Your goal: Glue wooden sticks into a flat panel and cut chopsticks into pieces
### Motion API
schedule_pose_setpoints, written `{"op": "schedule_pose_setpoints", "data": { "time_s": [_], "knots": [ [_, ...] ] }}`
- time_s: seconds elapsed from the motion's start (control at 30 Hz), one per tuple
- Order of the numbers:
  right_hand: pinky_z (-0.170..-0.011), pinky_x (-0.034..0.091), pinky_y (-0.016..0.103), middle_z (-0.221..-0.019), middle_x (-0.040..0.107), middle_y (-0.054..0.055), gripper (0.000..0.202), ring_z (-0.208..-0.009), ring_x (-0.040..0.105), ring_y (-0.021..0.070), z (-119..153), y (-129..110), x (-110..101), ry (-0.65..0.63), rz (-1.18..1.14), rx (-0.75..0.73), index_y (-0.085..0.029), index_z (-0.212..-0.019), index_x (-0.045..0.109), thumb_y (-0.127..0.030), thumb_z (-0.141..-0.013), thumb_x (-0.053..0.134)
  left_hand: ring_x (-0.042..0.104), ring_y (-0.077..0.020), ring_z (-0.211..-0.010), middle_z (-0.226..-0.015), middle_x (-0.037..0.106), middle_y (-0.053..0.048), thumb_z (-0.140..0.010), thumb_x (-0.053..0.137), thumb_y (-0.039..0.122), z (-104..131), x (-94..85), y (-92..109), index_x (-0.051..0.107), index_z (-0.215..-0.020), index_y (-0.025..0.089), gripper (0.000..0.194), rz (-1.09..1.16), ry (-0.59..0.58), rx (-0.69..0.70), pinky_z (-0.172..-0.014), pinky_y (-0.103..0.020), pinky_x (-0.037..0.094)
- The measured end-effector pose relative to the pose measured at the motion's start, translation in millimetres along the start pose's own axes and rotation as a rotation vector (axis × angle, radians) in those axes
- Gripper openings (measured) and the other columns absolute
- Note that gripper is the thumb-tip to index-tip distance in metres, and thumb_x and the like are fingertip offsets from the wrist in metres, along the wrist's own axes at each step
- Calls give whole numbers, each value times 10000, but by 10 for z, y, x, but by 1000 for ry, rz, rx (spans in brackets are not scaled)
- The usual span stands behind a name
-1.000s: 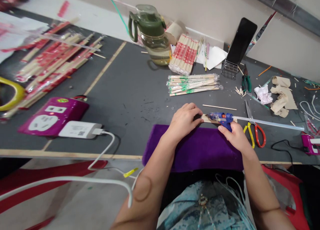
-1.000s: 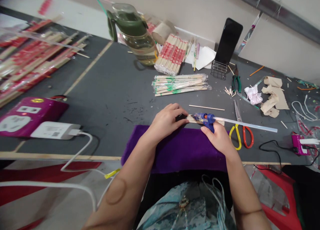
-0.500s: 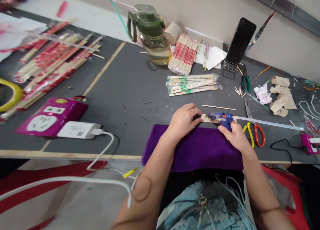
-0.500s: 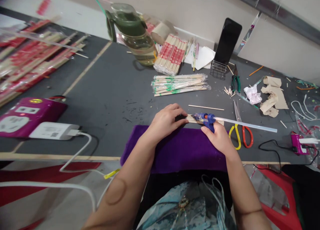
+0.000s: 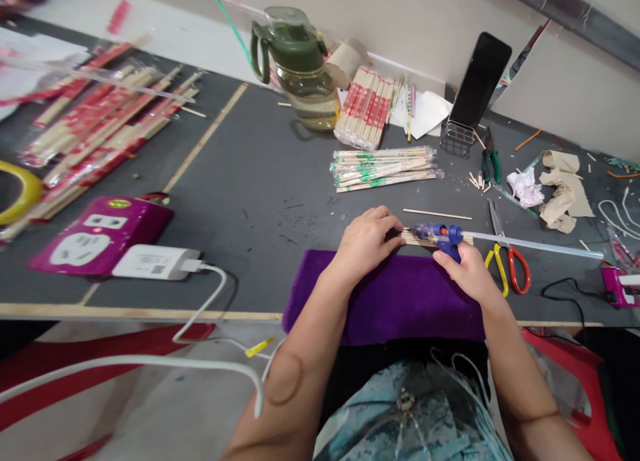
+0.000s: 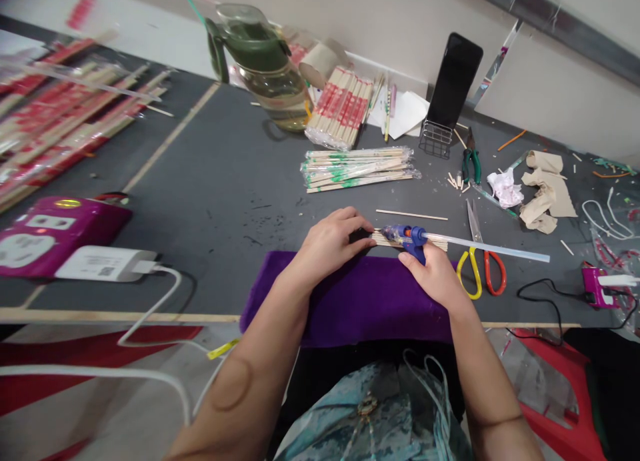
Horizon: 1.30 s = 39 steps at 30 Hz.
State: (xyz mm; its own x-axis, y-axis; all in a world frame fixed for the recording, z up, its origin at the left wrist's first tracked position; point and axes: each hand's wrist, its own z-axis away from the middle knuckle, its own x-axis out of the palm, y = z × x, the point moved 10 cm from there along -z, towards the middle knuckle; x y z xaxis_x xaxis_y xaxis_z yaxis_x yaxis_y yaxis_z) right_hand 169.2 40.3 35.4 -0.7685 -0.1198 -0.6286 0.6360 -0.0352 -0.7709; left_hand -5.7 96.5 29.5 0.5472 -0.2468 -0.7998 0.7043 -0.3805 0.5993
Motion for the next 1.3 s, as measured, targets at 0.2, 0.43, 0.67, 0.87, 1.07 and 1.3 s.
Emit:
{"op": "schedule_pose_setpoints", "data": {
  "time_s": [0.2,0.43,0.67,0.87,1.07,1.3],
  "knots": [
    [-919,542,380,-1066,777,100,372,-1001,718,279,-1,-29,-4,9,1,-28,-185,-1187,717,-431,-934,601,620,-259,-991,-1035,660,-70,-887,691,291,1,-1,-12,709,-995,195,145,4,10,0,-831,-362,489],
    [-936,539,385,-1100,778,95,361,-1024,716,277,-16,-34,16,2,3,-34,-192,-1212,710,-405,-943,596,621,-254,-979,-1033,661,-70,-890,687,299,1,-1,-10,705,-991,196,145,16,15,6,-826,-363,488],
    [-968,528,389,-1141,770,99,358,-1059,710,276,-32,-50,33,-9,-16,-39,-184,-1204,707,-396,-941,590,625,-257,-991,-1043,663,-70,-888,698,297,-2,9,-24,707,-1006,195,156,5,6,-10,-828,-361,488],
    [-984,523,398,-1164,767,103,358,-1077,705,276,-34,-45,48,-15,-22,-45,-178,-1211,700,-389,-940,596,622,-256,-992,-1036,658,-70,-889,687,301,1,4,-15,708,-1015,197,165,10,8,-7,-834,-360,493],
    [-1002,514,406,-1193,759,94,368,-1103,696,278,-39,-58,59,-19,-36,-47,-189,-1235,695,-391,-943,600,622,-261,-998,-1043,661,-73,-897,670,311,4,0,-19,709,-1013,201,165,18,14,-1,-830,-367,495],
    [-1005,510,400,-1182,762,95,365,-1094,697,275,-33,-50,43,-22,-35,-36,-187,-1226,699,-392,-940,601,618,-254,-976,-1035,661,-73,-895,677,314,3,4,-21,706,-997,203,154,15,9,0,-813,-360,484]
  ]
}}
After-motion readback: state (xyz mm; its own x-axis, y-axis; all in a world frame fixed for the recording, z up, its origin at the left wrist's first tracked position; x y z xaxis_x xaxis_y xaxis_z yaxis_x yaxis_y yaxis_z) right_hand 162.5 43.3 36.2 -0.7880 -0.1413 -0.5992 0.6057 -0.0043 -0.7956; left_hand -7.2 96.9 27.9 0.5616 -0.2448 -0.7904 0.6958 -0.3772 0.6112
